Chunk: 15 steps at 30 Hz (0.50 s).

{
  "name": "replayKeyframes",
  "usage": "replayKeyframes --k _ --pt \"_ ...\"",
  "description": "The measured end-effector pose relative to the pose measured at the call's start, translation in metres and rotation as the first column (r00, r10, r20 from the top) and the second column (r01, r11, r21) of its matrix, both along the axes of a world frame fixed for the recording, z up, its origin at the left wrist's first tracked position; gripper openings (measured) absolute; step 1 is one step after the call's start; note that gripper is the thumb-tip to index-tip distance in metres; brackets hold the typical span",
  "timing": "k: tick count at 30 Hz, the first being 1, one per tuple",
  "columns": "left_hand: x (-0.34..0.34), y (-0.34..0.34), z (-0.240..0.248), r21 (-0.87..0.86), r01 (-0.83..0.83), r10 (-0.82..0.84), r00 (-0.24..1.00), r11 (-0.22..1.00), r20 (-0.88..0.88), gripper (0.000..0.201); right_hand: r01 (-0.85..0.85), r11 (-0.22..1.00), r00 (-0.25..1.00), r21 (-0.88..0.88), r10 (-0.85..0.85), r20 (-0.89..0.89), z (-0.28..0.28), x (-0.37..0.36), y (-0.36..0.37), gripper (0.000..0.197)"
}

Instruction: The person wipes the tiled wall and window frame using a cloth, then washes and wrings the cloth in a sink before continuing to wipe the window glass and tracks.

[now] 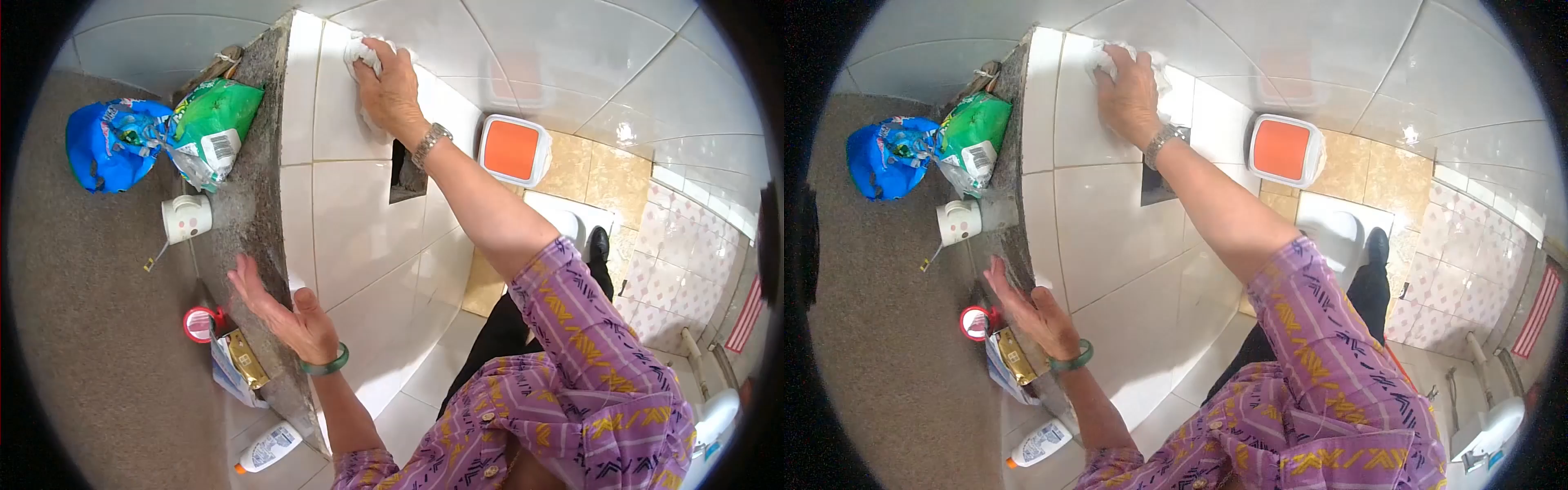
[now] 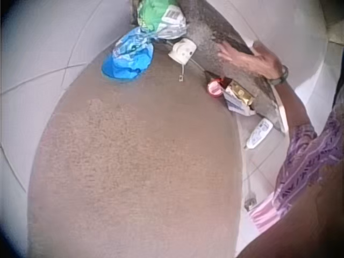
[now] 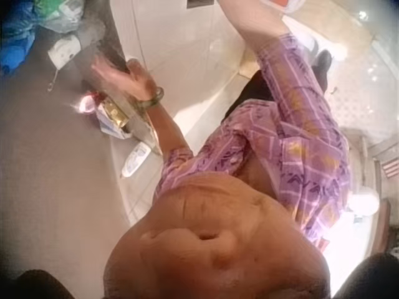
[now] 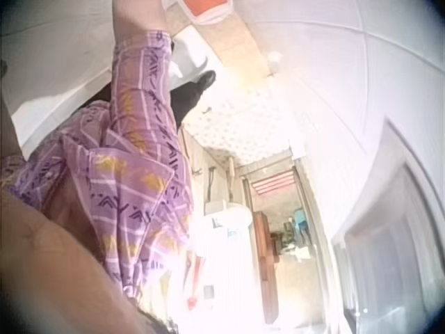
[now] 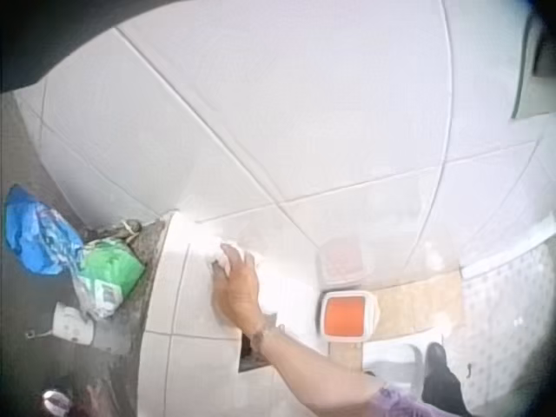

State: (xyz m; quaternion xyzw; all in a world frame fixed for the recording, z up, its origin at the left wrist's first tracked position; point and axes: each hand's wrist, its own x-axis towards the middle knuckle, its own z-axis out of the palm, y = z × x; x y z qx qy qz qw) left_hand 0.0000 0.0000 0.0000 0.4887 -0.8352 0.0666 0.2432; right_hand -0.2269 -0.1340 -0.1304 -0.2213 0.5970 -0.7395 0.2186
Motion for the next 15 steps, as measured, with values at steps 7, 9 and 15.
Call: replayKeyframes --k 7,9,15 --pt "0.000 0.002 0.004 -0.048 0.047 -0.046 0.999 0.998 0.020 0.075 0.000 0.884 0.997 -0.468 -0.038 -0.070 0.029 0.033 0.014 0.046" --pt "-0.003 -0.004 0.002 -0.047 0.075 -0.075 0.997 0.996 -0.006 0.076 -0.033 0.898 0.953 -0.438 -0.104 -0.285 0.040 0.057 0.037 0.050" --pt "-0.014 0.001 0.001 -0.033 0.004 -0.012 0.971 0.999 -0.239 0.079 -0.584 0.694 0.699 -0.421 0.167 -0.696 0.002 0.174 0.147 0.055"
